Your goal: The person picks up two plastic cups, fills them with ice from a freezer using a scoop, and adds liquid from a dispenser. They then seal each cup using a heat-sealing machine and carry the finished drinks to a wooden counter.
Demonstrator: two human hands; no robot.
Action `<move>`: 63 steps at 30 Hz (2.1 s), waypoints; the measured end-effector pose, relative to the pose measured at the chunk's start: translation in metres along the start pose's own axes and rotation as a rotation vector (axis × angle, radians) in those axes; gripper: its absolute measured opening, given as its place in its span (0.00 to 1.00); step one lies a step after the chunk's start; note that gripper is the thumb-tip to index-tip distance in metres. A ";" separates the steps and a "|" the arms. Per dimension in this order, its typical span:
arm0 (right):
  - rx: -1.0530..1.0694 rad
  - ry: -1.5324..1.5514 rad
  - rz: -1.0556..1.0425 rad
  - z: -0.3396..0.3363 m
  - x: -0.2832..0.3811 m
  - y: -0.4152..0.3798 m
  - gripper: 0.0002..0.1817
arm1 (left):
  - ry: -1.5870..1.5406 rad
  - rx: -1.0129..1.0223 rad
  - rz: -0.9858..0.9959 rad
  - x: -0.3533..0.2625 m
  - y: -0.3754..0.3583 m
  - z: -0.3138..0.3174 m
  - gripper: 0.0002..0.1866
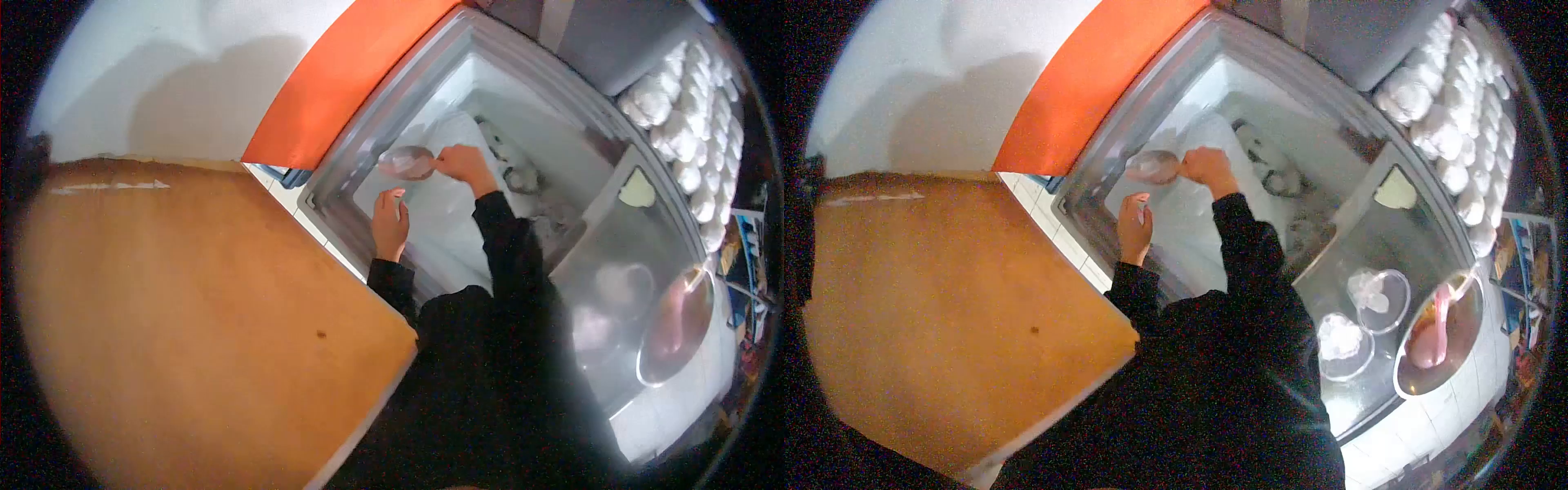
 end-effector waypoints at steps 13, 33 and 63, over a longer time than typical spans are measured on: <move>-0.115 0.093 0.497 -0.106 0.039 -0.239 0.25 | 0.329 -0.032 0.441 -0.164 -0.087 -0.031 0.18; -0.248 0.110 0.948 -0.178 0.030 -0.524 0.19 | -0.050 0.464 0.962 -0.347 -0.214 -0.016 0.15; 0.038 -0.493 0.851 -0.260 -0.044 -0.526 0.23 | -1.966 1.195 0.322 -0.476 -0.200 -0.170 0.10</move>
Point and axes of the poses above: each hand's wrist, its own y-axis towards the middle knuckle, its own z-axis out of the palm, x = y × z, the point moved 5 cm from there along y, towards the middle knuckle, and after that the axes turned 9 degrees about -y, right-handed, at the moved point
